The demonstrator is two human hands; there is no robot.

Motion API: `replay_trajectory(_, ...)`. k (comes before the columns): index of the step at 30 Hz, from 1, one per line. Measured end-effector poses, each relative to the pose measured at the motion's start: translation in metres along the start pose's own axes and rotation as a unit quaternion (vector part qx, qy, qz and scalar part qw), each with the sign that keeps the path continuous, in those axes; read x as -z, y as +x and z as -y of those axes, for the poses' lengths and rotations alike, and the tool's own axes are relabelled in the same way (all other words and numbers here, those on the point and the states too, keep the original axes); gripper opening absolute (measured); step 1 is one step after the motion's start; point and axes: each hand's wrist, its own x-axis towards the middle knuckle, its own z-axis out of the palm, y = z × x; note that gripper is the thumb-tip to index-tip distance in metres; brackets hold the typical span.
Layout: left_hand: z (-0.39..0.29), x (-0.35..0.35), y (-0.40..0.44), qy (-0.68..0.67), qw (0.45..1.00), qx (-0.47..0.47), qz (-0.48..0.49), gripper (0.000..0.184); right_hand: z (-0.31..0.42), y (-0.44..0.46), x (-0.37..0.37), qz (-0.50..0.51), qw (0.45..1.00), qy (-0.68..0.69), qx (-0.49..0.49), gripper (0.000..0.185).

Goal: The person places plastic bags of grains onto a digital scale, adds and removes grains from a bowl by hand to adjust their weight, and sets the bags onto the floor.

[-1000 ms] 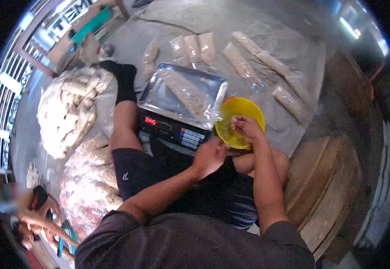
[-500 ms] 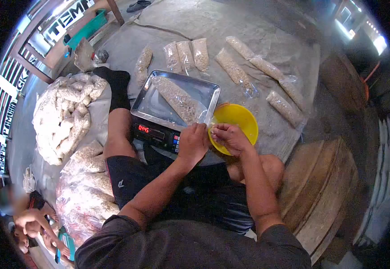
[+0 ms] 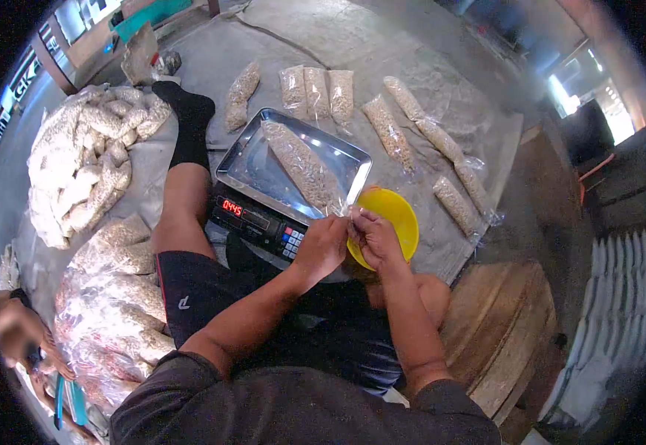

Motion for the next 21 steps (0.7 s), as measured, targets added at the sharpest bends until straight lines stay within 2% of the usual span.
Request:
replay_trajectory(1, 0.0, 0.001, 0.003, -0.001, 1.0, 0.006, -0.016, 0.015, 0.001, 0.002, -0.006, -0.024, 1.0, 0.001, 0.014, 0.02)
replay_trajectory(4, -0.005, 0.005, 0.006, -0.044, 0.994, 0.059, -0.077, 0.012, 0.004, 0.013, -0.002, 0.107, 0.994, 0.014, 0.031, 0.016)
replay_trajectory(5, -0.006, 0.007, 0.008, -0.064, 0.989, 0.081, -0.102, 0.012, 0.004, 0.016, 0.0, 0.098, 0.972, -0.178, 0.12, 0.013)
replay_trajectory(6, -0.005, 0.008, 0.009, -0.071, 0.988, 0.085, -0.104, 0.013, 0.006, 0.016, -0.004, 0.084, 0.906, -0.363, 0.202, 0.012)
replay_trajectory(8, -0.003, 0.013, 0.005, -0.082, 0.987, 0.096, -0.104, 0.014, 0.008, 0.01, -0.006, 0.071, 0.87, -0.443, 0.207, 0.014)
replay_trajectory(9, -0.002, 0.013, 0.004, -0.084, 0.986, 0.091, -0.109, 0.014, 0.013, 0.001, -0.014, 0.074, 0.925, -0.345, 0.14, 0.016)
replay_trajectory(11, 0.002, 0.014, 0.005, -0.088, 0.986, 0.08, -0.12, 0.016, 0.028, -0.018, -0.03, 0.023, 0.959, -0.271, 0.075, 0.02)
replay_trajectory(13, 0.003, 0.016, 0.006, -0.087, 0.987, 0.075, -0.111, 0.017, 0.044, -0.04, -0.036, -0.086, 0.938, -0.328, 0.073, 0.025)
replay_trajectory(16, -0.013, 0.021, 0.002, -0.096, 0.988, 0.093, -0.076, 0.02, 0.049, -0.018, 0.014, -0.161, 0.862, -0.473, 0.086, 0.03)
replay_trajectory(19, -0.041, 0.022, -0.009, -0.121, 0.977, 0.175, -0.022, 0.023, 0.018, 0.031, 0.075, -0.126, 0.695, -0.692, 0.146, 0.03)
replay_trajectory(21, -0.048, 0.005, -0.033, -0.128, 0.964, 0.234, 0.016, 0.029, -0.002, 0.05, 0.094, -0.056, 0.671, -0.699, 0.243, 0.03)
